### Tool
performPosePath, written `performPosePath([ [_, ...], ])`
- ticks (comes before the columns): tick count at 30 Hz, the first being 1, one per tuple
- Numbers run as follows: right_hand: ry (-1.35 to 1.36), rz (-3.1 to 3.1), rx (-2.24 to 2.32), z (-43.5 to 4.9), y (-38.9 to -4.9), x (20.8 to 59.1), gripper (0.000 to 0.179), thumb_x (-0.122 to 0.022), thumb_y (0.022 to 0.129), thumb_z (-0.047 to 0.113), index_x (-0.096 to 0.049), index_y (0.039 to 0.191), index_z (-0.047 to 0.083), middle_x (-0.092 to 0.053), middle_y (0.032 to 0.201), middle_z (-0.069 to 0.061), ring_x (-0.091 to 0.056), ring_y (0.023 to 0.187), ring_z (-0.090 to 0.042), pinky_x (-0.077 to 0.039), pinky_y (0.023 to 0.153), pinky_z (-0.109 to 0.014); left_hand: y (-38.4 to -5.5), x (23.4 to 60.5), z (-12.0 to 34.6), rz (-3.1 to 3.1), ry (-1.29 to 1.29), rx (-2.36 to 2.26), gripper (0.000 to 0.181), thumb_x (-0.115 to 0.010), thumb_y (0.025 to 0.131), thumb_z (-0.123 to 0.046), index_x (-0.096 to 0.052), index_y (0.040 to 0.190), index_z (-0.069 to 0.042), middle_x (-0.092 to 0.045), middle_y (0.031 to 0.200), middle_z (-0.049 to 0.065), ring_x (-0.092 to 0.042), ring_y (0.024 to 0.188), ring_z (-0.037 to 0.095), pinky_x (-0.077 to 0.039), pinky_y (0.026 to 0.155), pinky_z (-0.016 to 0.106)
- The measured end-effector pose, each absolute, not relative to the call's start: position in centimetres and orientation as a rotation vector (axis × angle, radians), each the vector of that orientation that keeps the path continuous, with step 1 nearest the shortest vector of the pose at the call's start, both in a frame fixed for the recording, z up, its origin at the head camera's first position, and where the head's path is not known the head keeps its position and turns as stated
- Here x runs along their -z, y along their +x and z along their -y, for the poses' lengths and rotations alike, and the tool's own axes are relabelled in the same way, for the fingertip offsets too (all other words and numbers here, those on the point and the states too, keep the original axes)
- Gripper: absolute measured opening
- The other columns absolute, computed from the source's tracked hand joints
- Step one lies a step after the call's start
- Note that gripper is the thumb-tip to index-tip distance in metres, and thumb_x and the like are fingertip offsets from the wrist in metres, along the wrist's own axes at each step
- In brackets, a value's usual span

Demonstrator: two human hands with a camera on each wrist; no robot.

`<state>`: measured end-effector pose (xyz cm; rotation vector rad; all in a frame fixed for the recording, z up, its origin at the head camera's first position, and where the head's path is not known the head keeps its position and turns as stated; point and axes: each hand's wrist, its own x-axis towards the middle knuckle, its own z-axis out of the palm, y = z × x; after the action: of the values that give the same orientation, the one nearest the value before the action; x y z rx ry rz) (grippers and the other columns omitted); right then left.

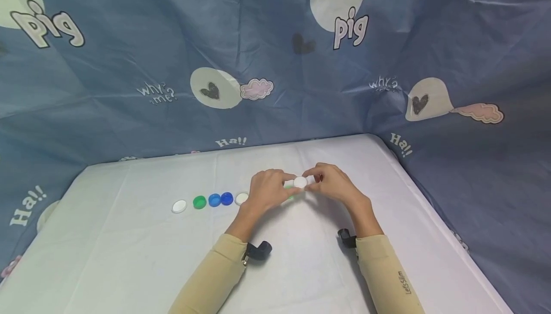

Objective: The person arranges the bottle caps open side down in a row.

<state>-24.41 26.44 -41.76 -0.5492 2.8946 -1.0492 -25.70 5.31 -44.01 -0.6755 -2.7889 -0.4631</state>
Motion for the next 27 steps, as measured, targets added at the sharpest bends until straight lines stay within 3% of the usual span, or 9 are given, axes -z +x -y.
performPosePath([
  [5,-0.54,-2.899,1.031,-26.5,-24.8,42.2,0.032,-0.079,0.082,0.016,-0.075,0.114,0.015,-0.05,0.076,0.002,-0.046,0.067,-0.013,-0.039,0.059,-0.025,-25.8,44.1,-5.6,2.757,-0.669,0.422,0.045,-0.073,0.075,-0.065,-0.076,0.112,-0.039,-0.077,0.093,-0.006,-0.066,0.07,0.015,-0.045,0.059,0.03],
  [13,-0.421,-2.866,0.984,-26.6,-24.8,42.6,0.034,-0.079,0.084,0.022,-0.074,0.117,0.015,-0.049,0.076,0.001,-0.045,0.066,-0.014,-0.036,0.058,-0.026,-25.9,44.4,-6.2,2.771,-0.653,0.363,0.042,-0.073,0.074,-0.066,-0.078,0.106,-0.038,-0.077,0.099,-0.012,-0.069,0.077,0.013,-0.048,0.064,0.03],
  [27,-0.353,-2.884,0.773,-26.6,-25.2,43.3,0.037,-0.081,0.082,0.028,-0.075,0.117,0.018,-0.053,0.078,0.001,-0.048,0.065,-0.014,-0.038,0.057,-0.029,-25.6,45.2,-7.4,2.825,-0.636,0.303,0.042,-0.078,0.073,-0.062,-0.078,0.106,-0.035,-0.077,0.1,-0.013,-0.071,0.085,0.014,-0.05,0.073,0.032],
])
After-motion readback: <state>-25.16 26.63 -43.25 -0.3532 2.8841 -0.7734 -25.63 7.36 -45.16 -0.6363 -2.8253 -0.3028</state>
